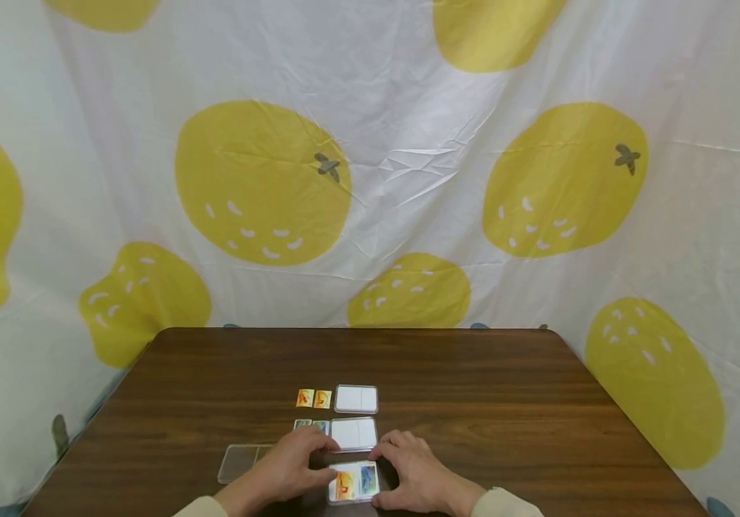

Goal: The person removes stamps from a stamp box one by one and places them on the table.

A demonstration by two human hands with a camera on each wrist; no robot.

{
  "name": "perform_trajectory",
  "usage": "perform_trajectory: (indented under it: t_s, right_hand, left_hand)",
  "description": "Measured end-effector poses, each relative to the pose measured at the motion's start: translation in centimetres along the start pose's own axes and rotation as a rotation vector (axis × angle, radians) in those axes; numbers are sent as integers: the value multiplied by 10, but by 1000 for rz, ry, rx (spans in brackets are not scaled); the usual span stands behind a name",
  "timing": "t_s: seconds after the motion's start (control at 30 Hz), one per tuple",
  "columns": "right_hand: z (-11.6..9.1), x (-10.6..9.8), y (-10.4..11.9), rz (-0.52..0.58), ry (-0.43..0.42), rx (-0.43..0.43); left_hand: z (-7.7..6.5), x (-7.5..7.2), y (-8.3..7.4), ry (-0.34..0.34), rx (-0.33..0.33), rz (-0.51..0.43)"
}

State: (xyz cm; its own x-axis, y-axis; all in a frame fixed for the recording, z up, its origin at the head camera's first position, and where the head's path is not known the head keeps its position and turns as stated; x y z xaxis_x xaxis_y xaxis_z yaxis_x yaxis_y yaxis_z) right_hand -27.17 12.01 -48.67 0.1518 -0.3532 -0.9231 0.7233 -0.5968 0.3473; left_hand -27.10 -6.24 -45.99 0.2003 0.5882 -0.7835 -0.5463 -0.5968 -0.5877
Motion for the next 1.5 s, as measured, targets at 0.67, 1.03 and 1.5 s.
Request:
perform_trajectory:
  t_s: [0.67, 1.03, 1.5]
  right_hand:
    - [0, 2, -3, 5, 1, 2]
    - [-2, 2, -2, 52, 22, 28]
    - [-3, 3, -3, 53, 21, 39]
  left_hand:
    - [3, 10, 1, 0, -8, 93]
    - [4, 15, 5, -34, -30, 182]
    - [8, 17, 4, -19, -32, 184]
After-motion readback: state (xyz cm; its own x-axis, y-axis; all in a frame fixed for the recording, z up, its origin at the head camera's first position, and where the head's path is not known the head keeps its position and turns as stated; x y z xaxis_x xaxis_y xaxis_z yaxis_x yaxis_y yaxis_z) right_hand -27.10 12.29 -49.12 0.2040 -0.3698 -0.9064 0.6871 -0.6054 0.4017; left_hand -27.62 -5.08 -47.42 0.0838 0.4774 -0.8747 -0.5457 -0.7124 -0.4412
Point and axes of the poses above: each hand's wrist, its own z-axis towards the middle knuckle, its own x-axis out of the palm, y = z × x, the point moved 7 cm from there along z, towards the middle knuckle, and after that the axes turned 7 degrees about -x, right-handed, at the moved point
